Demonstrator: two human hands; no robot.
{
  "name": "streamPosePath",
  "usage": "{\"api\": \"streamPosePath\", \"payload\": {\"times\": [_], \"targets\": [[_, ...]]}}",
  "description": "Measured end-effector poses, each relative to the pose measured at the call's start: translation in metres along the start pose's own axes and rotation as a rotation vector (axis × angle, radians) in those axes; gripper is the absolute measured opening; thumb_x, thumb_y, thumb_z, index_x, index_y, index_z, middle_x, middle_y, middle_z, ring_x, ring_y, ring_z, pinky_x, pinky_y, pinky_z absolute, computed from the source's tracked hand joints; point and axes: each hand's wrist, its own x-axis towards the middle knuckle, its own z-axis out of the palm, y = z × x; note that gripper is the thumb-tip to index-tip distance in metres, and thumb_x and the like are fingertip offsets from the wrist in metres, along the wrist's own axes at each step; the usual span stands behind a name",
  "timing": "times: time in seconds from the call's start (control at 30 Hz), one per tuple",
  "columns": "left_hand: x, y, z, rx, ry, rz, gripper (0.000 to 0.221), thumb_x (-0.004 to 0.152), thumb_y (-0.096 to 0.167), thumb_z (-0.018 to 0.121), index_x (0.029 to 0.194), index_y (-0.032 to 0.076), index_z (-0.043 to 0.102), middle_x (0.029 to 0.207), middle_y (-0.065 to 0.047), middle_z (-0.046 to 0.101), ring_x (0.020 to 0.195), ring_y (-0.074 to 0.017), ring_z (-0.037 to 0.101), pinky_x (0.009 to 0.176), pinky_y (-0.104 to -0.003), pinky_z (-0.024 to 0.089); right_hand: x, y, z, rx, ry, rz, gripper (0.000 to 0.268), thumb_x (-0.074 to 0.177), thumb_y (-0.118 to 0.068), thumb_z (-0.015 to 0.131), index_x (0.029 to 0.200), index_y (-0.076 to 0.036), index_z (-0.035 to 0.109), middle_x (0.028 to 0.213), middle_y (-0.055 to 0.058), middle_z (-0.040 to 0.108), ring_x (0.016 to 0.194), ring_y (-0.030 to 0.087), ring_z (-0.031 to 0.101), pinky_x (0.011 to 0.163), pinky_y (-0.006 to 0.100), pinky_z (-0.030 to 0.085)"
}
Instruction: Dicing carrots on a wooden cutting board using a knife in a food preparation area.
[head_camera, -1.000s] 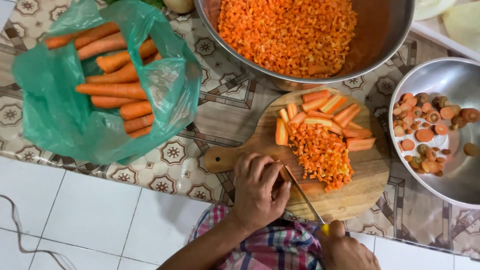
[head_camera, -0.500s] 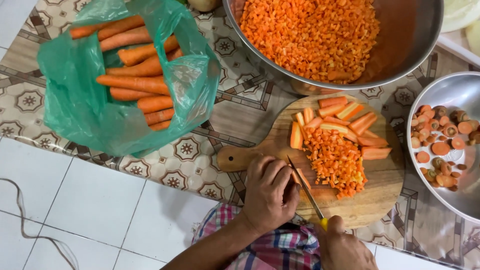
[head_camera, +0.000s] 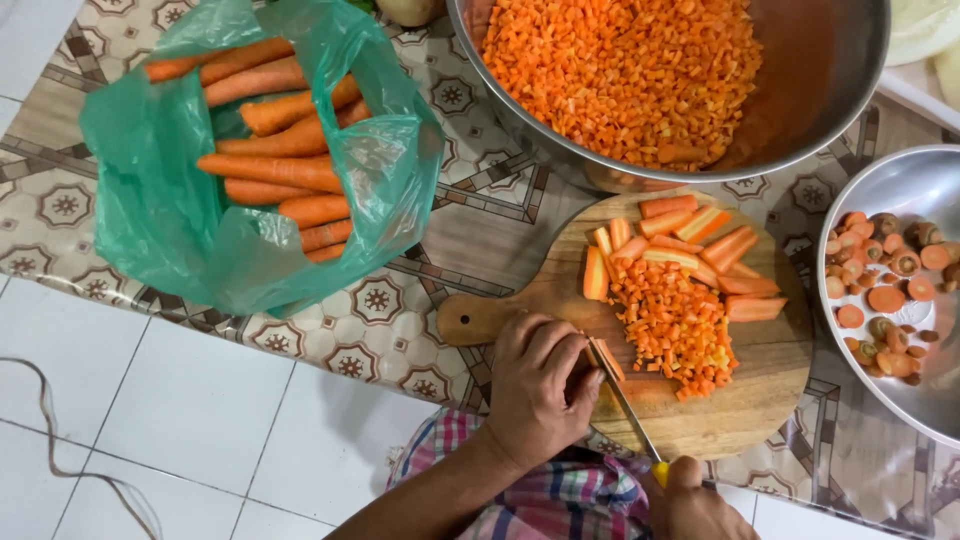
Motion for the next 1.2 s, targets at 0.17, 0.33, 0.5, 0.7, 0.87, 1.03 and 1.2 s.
{"api": "streamPosePath", "payload": {"times": [0.17,0.33,0.5,0.7,0.87,1.03,1.2], "targets": [[-0.001,0.004,0.000,0.005,-0.002,0.014,0.029,0.085,0.014,0.073,0.109,0.000,0.063,0.112,-0.013,0.060,0.110,-0.0320,0.052,0.102,-0.050,0.042,-0.012,0.016,-0.057,0.166,-0.227,-0.060,0.039,0.092,-0.059,0.054,0.109,-0.024,0.054,0.063,0.001,0.078,0.060,0.019,0.081,0.059,0.033,0.066],[-0.013,0.006,0.022,0.174,0.026,-0.003,0.025,0.096,0.021,0.062,0.112,0.002,0.062,0.102,-0.012,0.054,0.095,-0.0264,0.049,0.085,-0.044,0.042,-0.014,0.026,-0.084,0.402,-0.058,-0.225,0.030,0.092,-0.048,0.057,0.096,-0.019,0.055,0.045,0.002,0.069,0.038,0.022,0.072,0.043,0.034,0.057],[-0.001,0.016,0.037,0.381,-0.118,-0.058,0.040,0.084,0.039,0.069,0.098,0.003,0.061,0.088,-0.012,0.048,0.080,-0.0276,0.042,0.071,-0.048,0.030,-0.007,0.030,-0.076,0.358,0.067,-0.225,0.036,0.093,-0.053,0.054,0.093,-0.017,0.053,0.039,0.004,0.062,0.036,0.026,0.067,0.044,0.040,0.051],[0.000,-0.002,0.028,0.283,-0.216,0.018,0.033,0.068,0.009,0.070,0.101,0.004,0.062,0.096,-0.011,0.054,0.080,-0.0248,0.047,0.069,-0.042,0.038,-0.020,0.015,-0.104,0.319,-0.015,-0.133,0.034,0.093,-0.054,0.056,0.098,-0.020,0.057,0.049,0.006,0.068,0.048,0.025,0.073,0.051,0.039,0.051],[0.010,0.009,0.006,0.198,-0.246,0.006,0.036,0.074,0.004,0.072,0.109,0.002,0.069,0.099,-0.010,0.059,0.075,-0.0264,0.057,0.059,-0.039,0.046,-0.009,0.009,-0.100,0.281,-0.082,-0.179,0.034,0.096,-0.052,0.050,0.101,-0.018,0.049,0.045,0.006,0.069,0.041,0.026,0.072,0.048,0.043,0.053],[0.010,0.010,0.006,0.120,-0.139,0.007,0.019,0.085,-0.003,0.072,0.103,-0.004,0.070,0.090,-0.008,0.061,0.048,-0.0147,0.051,0.036,-0.026,0.041,-0.005,0.004,-0.109,0.234,-0.074,-0.165,0.042,0.095,-0.057,0.050,0.099,-0.015,0.046,0.050,0.009,0.071,0.049,0.032,0.074,0.052,0.045,0.054],[0.010,0.015,-0.001,0.030,-0.177,-0.021,0.027,0.084,-0.002,0.068,0.111,-0.003,0.070,0.098,-0.009,0.063,0.060,-0.0193,0.061,0.048,-0.029,0.051,-0.005,-0.001,-0.113,0.204,-0.086,-0.200,0.038,0.098,-0.052,0.049,0.093,-0.014,0.044,0.047,0.009,0.069,0.046,0.031,0.073,0.048,0.044,0.054]]}}
